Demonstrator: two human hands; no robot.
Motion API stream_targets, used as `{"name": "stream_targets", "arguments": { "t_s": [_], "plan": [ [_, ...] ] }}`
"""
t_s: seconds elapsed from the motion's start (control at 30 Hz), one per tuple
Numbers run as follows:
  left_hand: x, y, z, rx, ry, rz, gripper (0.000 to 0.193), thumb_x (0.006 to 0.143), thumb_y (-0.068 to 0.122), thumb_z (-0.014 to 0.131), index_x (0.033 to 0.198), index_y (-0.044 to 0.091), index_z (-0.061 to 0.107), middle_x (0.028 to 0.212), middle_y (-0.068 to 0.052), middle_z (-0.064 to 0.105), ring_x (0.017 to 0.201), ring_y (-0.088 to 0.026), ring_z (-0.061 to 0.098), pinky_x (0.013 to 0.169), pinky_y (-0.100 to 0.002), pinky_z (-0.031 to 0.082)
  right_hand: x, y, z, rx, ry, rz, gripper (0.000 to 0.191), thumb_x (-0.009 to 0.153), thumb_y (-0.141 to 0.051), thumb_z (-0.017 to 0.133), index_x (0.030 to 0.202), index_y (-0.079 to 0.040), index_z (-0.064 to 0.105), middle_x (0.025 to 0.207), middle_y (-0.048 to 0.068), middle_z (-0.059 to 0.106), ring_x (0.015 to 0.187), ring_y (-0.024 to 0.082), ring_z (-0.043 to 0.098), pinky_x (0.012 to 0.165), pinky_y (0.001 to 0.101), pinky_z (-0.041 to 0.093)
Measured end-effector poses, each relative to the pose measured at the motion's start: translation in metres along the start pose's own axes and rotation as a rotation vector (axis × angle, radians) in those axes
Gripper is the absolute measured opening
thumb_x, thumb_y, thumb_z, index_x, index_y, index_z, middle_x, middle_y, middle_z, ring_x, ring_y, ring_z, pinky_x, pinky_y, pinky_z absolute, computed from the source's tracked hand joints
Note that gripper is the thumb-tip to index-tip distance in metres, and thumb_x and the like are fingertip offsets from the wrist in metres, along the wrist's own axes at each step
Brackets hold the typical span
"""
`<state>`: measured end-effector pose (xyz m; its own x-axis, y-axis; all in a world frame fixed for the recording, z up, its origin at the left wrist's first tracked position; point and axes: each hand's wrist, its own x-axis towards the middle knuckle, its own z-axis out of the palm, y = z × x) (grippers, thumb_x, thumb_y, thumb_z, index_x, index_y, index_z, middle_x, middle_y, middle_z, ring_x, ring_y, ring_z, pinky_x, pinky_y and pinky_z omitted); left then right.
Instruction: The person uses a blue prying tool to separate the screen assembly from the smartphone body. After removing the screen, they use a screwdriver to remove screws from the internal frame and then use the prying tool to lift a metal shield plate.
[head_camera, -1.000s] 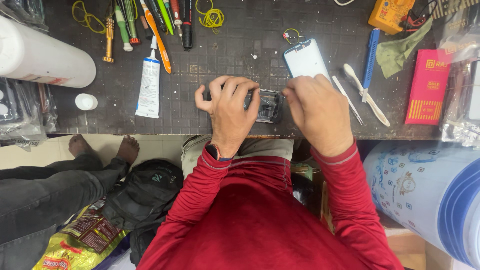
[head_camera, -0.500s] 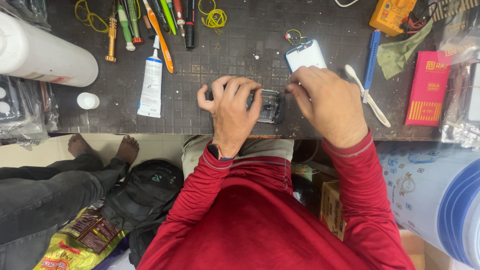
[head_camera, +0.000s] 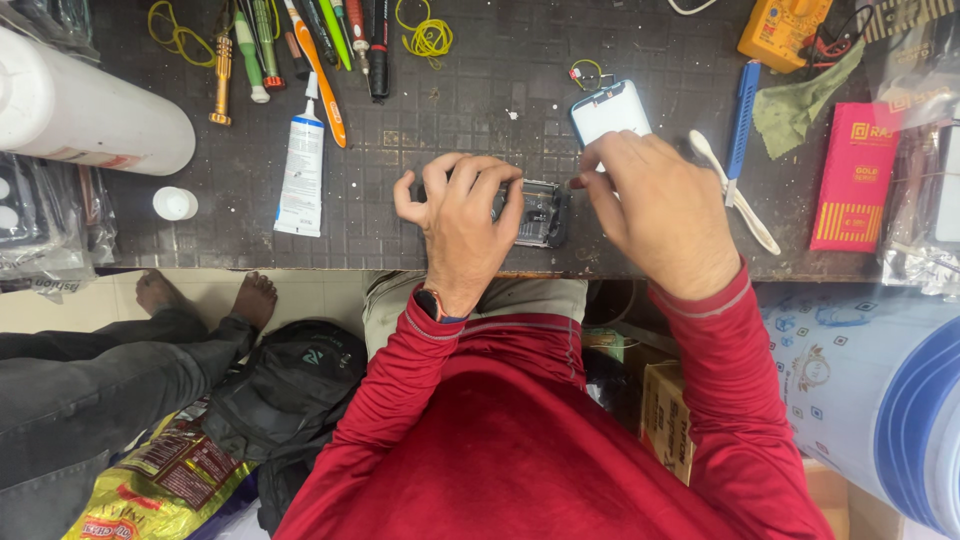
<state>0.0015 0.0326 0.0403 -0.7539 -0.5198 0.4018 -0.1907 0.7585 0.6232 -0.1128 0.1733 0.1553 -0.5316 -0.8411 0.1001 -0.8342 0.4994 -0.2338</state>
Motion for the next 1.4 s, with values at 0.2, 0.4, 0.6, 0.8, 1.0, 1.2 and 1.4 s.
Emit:
{"name": "stream_targets", "arguments": {
  "t_s": [0.2, 0.4, 0.6, 0.8, 1.0, 1.2, 1.4],
  "plan": [
    [-0.001, 0.0, -0.001, -0.006, 0.001, -0.006, 0.01, 0.091, 0.022, 0.078, 0.1, 0.022, 0.073, 0.11, 0.009, 0.067, 0.12, -0.019, 0.053, 0.111, -0.055, 0.019, -0.002, -0.002, -0.002, 0.219, 0.04, -0.07, 0.029, 0.082, -0.008, 0.069, 0.108, -0.004, 0.056, 0.105, 0.014, 0.056, 0.091, 0.03, 0.064, 0.066, 0.0407, 0.054],
    [0.0, 0.001, -0.001, 0.001, 0.003, -0.002, 0.01, 0.092, 0.022, 0.078, 0.1, 0.022, 0.072, 0.109, 0.009, 0.067, 0.12, -0.019, 0.053, 0.111, -0.055, 0.019, 0.0, -0.003, 0.002, -0.044, -0.059, 0.088, 0.012, 0.103, -0.014, 0.071, 0.111, -0.011, 0.062, 0.098, 0.005, 0.06, 0.092, 0.029, 0.066, 0.068, 0.044, 0.054],
    [0.0, 0.0, -0.002, -0.002, 0.008, -0.006, 0.01, 0.091, 0.022, 0.078, 0.099, 0.022, 0.072, 0.109, 0.009, 0.067, 0.12, -0.019, 0.053, 0.111, -0.055, 0.019, -0.004, -0.001, 0.001, 0.156, 0.031, -0.082, 0.021, 0.091, -0.005, 0.064, 0.11, -0.008, 0.058, 0.108, 0.008, 0.057, 0.099, 0.029, 0.063, 0.074, 0.0409, 0.054],
    [0.0, 0.001, -0.001, -0.001, 0.002, -0.006, 0.009, 0.091, 0.022, 0.078, 0.099, 0.022, 0.072, 0.109, 0.009, 0.067, 0.12, -0.02, 0.053, 0.111, -0.055, 0.019, 0.0, -0.002, 0.002, -0.144, -0.07, 0.09, 0.018, 0.101, -0.023, 0.075, 0.101, -0.011, 0.061, 0.089, 0.002, 0.06, 0.086, 0.024, 0.065, 0.064, 0.0411, 0.053],
    [0.0, 0.0, -0.001, 0.007, 0.003, -0.001, 0.009, 0.092, 0.022, 0.078, 0.099, 0.022, 0.073, 0.109, 0.009, 0.067, 0.12, -0.019, 0.053, 0.111, -0.056, 0.019, -0.003, -0.003, -0.004, -0.017, -0.009, -0.047, 0.021, 0.087, -0.008, 0.068, 0.107, -0.011, 0.061, 0.101, 0.008, 0.061, 0.096, 0.026, 0.066, 0.06, 0.0383, 0.052],
    [0.0, 0.0, -0.001, 0.007, -0.003, 0.0, 0.009, 0.092, 0.022, 0.077, 0.1, 0.022, 0.073, 0.109, 0.009, 0.067, 0.12, -0.02, 0.052, 0.111, -0.055, 0.019, 0.002, -0.006, -0.002, -0.141, -0.045, 0.037, 0.012, 0.1, -0.019, 0.073, 0.102, -0.012, 0.063, 0.09, 0.001, 0.059, 0.086, 0.023, 0.064, 0.062, 0.0399, 0.053],
    [0.0, 0.001, -0.001, 0.013, 0.005, 0.001, 0.009, 0.092, 0.022, 0.077, 0.099, 0.022, 0.072, 0.109, 0.01, 0.067, 0.12, -0.019, 0.053, 0.111, -0.056, 0.019, -0.001, -0.01, -0.01, 0.022, -0.007, -0.051, 0.021, 0.083, -0.002, 0.062, 0.102, -0.011, 0.064, 0.098, 0.008, 0.059, 0.094, 0.027, 0.064, 0.055, 0.0395, 0.051]
  ]
}}
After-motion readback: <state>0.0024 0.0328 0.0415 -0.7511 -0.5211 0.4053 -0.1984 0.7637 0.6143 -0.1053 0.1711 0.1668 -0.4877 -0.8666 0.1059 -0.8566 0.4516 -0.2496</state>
